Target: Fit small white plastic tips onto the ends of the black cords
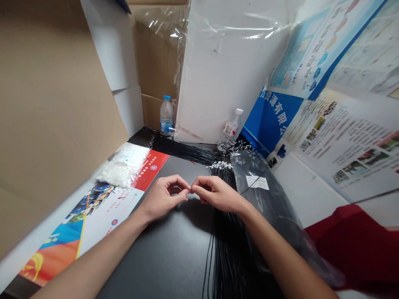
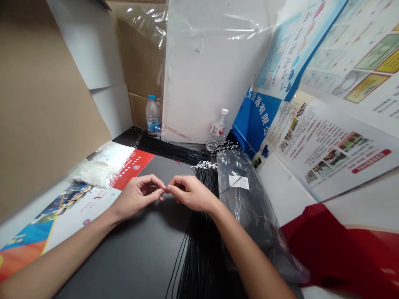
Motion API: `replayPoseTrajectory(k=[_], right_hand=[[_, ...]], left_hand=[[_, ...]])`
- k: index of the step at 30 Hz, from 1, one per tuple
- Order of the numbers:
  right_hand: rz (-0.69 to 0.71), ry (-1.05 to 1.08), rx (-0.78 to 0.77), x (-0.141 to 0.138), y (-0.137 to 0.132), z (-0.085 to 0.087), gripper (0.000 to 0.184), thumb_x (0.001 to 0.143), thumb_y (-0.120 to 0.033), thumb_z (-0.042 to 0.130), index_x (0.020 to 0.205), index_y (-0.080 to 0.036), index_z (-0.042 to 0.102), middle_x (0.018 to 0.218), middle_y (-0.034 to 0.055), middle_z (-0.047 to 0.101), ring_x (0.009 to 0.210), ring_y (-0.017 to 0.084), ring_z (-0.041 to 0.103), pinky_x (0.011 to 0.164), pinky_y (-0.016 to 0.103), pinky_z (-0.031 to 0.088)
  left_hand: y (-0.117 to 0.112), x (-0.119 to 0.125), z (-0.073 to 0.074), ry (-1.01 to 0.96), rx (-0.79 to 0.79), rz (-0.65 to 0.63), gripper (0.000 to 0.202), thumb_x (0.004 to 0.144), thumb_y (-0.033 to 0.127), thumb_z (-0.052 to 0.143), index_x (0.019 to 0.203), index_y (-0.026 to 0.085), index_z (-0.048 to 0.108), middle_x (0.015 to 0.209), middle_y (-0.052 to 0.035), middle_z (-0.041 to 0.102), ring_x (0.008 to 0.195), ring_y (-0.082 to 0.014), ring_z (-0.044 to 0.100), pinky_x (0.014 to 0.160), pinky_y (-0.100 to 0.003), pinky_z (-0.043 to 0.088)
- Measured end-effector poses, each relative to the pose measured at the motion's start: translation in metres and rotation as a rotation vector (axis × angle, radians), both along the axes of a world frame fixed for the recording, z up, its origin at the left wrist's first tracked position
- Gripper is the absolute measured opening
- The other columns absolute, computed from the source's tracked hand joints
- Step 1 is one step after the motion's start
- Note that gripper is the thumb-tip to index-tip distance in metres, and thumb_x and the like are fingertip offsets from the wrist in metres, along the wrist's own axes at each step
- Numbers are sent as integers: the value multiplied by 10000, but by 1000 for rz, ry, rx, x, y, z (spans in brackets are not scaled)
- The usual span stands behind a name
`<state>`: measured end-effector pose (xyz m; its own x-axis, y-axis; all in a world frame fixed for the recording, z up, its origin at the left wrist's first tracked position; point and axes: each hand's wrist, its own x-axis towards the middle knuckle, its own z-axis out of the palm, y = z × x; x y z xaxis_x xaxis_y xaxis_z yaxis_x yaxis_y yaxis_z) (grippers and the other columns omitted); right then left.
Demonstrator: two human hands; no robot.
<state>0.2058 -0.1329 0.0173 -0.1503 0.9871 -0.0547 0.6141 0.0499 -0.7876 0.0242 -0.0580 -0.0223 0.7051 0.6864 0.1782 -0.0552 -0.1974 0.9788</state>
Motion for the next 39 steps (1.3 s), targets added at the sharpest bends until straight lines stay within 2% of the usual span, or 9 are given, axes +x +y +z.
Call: replayPoseTrajectory(k=[4,10,15,18,21,25,31,35,39], right_hand=[[-46,-22,101,0,-1,-4,288,920,-386,551,783,-148,637,641,-30,521,578,87,414,538,208,313],[-131,-15,182,0,-3,12,262,909,-370,542,781,-158,628,624,-28,527,551,92,420,522,218,317],[-135,-9,234,6,-8,24,282,901,-392,535,770,-157,619,606,-30,500,525,88,387,490,222,302],[-146,-35,269,12,-11,26,283,903,-394,538,772,-158,623,609,-26,507,533,89,387,495,226,298],[-173,-40,294,15,-13,28,284,910,-393,539,777,-158,625,607,-29,504,525,85,377,500,231,297],[-189,-18,309,16,-15,32,275,916,-384,542,790,-156,629,611,-33,499,520,81,370,505,234,298],[-148,-42,312,11,-12,25,258,916,-346,547,765,-154,626,592,-40,490,520,78,379,513,231,294],[-118,-44,278,6,-9,14,234,919,-312,550,764,-156,631,605,-37,515,532,77,400,534,226,311],[-93,-24,227,0,-8,6,218,922,-297,551,782,-158,645,615,-30,545,547,82,433,540,220,324]], left_hand=[[4,-5,7,70,-149,-23,153,778,266,698,879,164,643,856,-28,677,690,-143,668,638,-267,540],[16,-22,39,71,-466,52,217,826,310,661,979,161,624,1255,-166,612,1082,-281,660,637,-292,571],[20,-43,54,334,-31,221,231,841,327,582,1022,192,630,1201,-125,657,1003,-272,667,652,-336,548],[21,-57,44,724,396,297,212,807,257,551,965,194,677,1039,-103,719,923,-284,672,765,-395,511],[18,-64,27,899,584,269,269,824,281,511,992,179,695,1043,-130,727,948,-310,671,792,-407,487],[12,-58,17,935,608,208,296,847,337,517,1028,195,704,1033,-115,742,938,-292,679,773,-368,482],[18,-45,16,939,592,189,206,833,219,508,830,207,714,931,-81,763,869,-254,690,748,-333,470],[18,-40,17,721,534,235,114,758,203,590,710,224,692,758,-47,752,735,-234,687,656,-303,472],[8,-29,24,483,281,220,89,761,295,654,744,224,705,764,-28,750,457,-156,608,494,-274,469]])
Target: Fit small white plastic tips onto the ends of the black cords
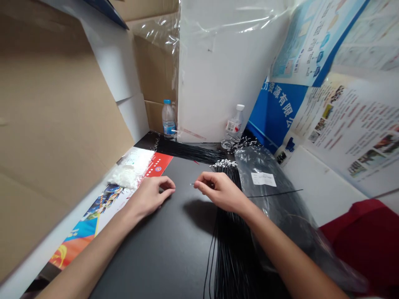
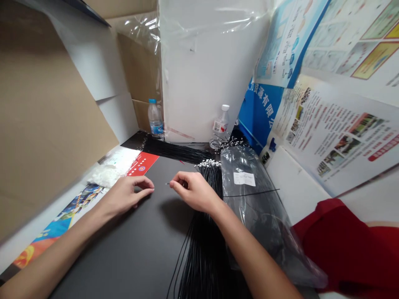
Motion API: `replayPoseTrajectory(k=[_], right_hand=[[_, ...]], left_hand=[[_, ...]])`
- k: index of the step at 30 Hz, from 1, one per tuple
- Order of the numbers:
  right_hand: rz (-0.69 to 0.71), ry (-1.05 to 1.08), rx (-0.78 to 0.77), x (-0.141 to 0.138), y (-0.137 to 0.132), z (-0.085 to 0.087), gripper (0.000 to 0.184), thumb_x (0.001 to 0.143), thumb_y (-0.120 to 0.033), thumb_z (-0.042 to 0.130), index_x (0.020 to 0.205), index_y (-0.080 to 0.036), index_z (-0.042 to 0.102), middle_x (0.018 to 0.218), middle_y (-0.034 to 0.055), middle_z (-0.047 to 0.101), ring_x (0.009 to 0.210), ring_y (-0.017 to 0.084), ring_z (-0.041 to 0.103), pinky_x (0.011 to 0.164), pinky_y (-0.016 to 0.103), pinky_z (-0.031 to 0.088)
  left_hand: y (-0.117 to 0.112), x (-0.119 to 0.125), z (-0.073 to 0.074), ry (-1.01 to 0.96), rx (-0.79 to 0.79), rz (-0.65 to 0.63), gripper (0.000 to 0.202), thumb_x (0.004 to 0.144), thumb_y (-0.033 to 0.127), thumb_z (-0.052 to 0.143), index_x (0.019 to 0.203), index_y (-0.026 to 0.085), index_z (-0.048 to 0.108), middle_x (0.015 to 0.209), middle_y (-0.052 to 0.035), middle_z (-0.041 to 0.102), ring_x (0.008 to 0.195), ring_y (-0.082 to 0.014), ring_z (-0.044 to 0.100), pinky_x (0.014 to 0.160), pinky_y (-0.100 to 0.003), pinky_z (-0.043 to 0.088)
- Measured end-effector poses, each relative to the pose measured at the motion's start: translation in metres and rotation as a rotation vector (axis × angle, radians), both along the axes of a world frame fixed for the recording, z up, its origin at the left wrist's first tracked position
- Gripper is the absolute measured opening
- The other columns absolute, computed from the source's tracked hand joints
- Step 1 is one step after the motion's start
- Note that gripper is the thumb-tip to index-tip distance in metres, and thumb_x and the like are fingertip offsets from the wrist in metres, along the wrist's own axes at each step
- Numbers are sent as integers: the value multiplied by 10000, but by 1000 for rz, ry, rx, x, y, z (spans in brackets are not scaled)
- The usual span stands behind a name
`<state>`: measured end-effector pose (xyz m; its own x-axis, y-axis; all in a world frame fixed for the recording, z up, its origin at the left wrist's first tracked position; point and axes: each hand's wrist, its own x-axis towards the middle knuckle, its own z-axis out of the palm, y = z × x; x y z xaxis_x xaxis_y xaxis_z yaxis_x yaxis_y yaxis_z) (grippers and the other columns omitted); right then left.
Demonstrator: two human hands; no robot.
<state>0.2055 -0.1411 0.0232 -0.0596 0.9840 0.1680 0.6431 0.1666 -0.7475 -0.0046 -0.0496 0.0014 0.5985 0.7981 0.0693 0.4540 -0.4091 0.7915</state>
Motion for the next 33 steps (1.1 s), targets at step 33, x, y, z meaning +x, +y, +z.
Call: replayPoseTrajectory(k=[33], right_hand=[[-102,129,20,-13,4,-22,254,931,-311,541,823,-147,703,690,7,663,571,94,494,531,214,344]], left_hand=[[-24,39,-23,-684,-540,118,351,678,380,831,882,137,679,823,-60,748,892,-260,733,629,-303,633]])
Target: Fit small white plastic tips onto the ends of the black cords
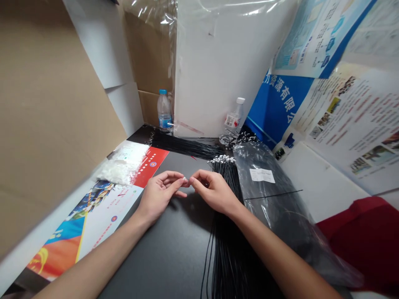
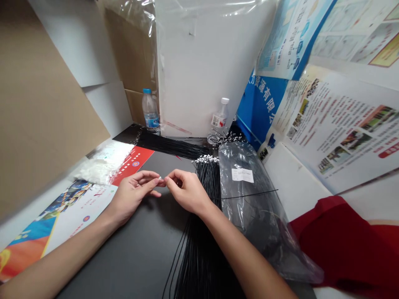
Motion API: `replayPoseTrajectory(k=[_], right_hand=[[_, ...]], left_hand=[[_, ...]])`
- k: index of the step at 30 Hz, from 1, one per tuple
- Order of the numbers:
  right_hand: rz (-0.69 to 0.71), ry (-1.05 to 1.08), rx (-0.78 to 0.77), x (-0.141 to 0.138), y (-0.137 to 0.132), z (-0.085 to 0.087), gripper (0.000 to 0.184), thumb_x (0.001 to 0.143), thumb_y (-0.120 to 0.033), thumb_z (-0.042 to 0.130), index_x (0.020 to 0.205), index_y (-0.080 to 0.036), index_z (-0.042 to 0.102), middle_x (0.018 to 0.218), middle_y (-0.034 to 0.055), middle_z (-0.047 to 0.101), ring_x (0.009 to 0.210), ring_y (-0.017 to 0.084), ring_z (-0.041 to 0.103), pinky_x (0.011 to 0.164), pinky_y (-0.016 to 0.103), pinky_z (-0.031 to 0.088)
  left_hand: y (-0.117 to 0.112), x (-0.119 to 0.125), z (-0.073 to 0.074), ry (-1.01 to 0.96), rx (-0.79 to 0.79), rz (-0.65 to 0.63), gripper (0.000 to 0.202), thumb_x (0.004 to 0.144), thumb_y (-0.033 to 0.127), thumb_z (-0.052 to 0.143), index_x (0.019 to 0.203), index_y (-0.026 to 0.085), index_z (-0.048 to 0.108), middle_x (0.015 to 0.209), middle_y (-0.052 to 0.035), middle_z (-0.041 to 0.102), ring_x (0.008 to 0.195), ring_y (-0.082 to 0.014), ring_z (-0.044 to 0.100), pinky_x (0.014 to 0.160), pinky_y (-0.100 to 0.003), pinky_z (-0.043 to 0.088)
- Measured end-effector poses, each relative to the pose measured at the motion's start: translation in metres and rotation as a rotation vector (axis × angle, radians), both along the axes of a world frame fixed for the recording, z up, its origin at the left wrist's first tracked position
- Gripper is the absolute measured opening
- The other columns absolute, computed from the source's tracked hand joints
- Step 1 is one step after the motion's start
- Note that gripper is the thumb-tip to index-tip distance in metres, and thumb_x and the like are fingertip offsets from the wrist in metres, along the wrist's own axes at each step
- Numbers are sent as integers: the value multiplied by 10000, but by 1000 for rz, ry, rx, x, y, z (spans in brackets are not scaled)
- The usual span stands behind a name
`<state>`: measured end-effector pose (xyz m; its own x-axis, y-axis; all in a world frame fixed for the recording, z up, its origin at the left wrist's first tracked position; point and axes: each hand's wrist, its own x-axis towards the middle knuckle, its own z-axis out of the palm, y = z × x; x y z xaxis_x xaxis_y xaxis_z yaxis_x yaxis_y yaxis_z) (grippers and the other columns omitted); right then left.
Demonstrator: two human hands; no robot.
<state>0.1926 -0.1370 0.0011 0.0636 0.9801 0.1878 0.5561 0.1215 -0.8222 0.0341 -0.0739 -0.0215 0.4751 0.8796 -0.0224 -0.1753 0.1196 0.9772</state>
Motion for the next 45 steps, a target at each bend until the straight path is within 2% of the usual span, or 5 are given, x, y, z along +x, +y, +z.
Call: replayPoseTrajectory(k=[4,10,14,26,45], right_hand=[[-17,-69,40,-2,-1,0,235,931,-281,539,818,-148,696,653,-6,638,551,88,480,532,215,335],[-20,-181,93,-3,-2,-1,177,907,-245,553,815,-158,677,662,-6,627,569,95,502,568,223,354],[-25,-209,112,-3,-1,-3,149,892,-244,571,828,-173,684,668,-8,629,560,95,490,577,227,359],[-22,-212,125,-4,-3,0,137,885,-239,580,838,-176,692,609,-36,579,511,78,432,561,219,342],[33,-397,298,2,-3,-9,108,898,-228,598,902,-198,701,791,12,699,684,116,605,638,227,412]], left_hand=[[-2,-2,1,8,-60,-14,453,681,354,831,1051,133,691,867,-77,774,909,-257,734,653,-309,633],[-4,-4,1,-32,-120,-18,310,663,346,840,863,141,723,873,-62,750,960,-257,712,676,-298,624],[-3,-3,-1,-89,-179,-22,292,633,322,858,814,142,718,832,-29,716,882,-197,696,717,-287,614],[0,-5,-3,-112,-222,-43,305,608,304,886,814,133,739,798,-20,720,736,-127,669,663,-234,591],[-1,-7,-4,-162,-278,-105,314,637,291,879,843,122,712,802,-57,744,800,-157,707,610,-186,572]])
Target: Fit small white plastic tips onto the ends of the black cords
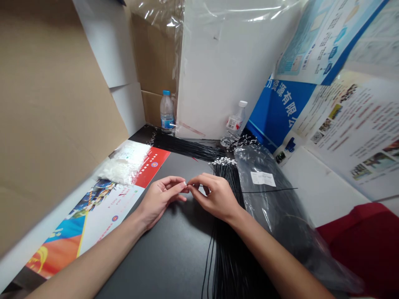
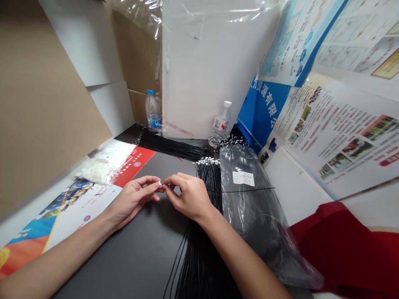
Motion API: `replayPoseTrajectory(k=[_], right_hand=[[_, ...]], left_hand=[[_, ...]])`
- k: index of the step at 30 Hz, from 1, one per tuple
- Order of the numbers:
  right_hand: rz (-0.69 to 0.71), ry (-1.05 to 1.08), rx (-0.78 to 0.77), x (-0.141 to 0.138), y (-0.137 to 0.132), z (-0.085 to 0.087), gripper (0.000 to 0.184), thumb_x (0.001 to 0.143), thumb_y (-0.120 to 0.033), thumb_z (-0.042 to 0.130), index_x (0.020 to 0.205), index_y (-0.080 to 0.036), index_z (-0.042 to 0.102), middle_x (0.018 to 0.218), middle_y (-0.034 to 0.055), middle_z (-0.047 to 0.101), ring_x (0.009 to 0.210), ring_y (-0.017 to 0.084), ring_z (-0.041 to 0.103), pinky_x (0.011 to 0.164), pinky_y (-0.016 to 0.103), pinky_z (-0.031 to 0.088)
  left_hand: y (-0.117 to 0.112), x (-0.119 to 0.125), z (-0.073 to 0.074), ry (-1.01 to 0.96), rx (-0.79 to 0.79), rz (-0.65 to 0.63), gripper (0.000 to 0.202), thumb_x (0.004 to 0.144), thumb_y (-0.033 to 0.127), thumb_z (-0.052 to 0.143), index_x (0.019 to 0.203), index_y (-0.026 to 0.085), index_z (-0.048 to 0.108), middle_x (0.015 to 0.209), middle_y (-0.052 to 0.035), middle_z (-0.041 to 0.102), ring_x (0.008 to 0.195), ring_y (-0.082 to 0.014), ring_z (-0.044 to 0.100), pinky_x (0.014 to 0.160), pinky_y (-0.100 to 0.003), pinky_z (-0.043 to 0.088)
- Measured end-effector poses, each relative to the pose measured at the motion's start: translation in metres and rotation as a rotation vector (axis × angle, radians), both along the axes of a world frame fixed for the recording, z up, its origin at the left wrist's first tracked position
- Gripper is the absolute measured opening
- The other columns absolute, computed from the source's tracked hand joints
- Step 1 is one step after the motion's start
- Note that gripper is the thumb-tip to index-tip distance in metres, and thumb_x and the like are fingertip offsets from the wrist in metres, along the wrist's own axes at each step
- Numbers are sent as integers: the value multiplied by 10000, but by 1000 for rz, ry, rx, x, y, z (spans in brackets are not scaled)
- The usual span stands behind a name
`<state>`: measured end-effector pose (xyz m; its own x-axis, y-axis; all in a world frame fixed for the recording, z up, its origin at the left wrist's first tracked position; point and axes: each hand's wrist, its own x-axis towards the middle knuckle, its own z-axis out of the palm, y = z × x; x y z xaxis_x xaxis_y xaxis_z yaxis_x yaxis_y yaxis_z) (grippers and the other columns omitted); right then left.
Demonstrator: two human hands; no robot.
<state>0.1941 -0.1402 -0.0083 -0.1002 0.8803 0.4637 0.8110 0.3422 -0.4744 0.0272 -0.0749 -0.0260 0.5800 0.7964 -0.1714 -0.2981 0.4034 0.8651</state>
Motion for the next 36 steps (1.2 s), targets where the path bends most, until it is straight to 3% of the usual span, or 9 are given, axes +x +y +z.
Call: replayPoseTrajectory(k=[6,16,22,29,36], right_hand=[[3,21,-29,1,1,3,104,890,-221,612,885,-193,712,780,7,701,679,114,604,645,228,411],[-4,78,-146,2,-1,12,94,845,-197,643,792,-186,720,752,-8,711,621,94,569,596,219,372],[-28,71,-171,-1,-3,16,93,814,-165,643,767,-180,721,704,-14,677,616,91,548,607,218,357],[-88,65,-203,-6,-5,22,79,778,-178,655,714,-165,700,571,-50,500,540,78,416,535,219,273],[-100,-28,-136,-13,-7,23,86,785,-175,634,700,-166,642,588,-42,516,556,80,434,555,218,277]], left_hand=[[1,0,0,23,36,-3,323,627,301,878,835,119,711,789,-56,742,700,-125,679,597,-192,560],[4,-3,1,147,282,-62,225,726,315,801,838,140,715,770,-27,727,565,-93,629,594,-221,551],[3,-3,3,136,277,-57,269,701,318,817,884,154,709,780,-21,734,559,-101,629,583,-234,554],[2,-1,3,145,274,-79,232,704,318,814,832,149,719,766,-19,735,554,-91,620,590,-228,551],[-1,-3,7,187,323,-46,225,695,320,811,788,143,707,702,-13,713,546,-115,632,581,-249,547]])
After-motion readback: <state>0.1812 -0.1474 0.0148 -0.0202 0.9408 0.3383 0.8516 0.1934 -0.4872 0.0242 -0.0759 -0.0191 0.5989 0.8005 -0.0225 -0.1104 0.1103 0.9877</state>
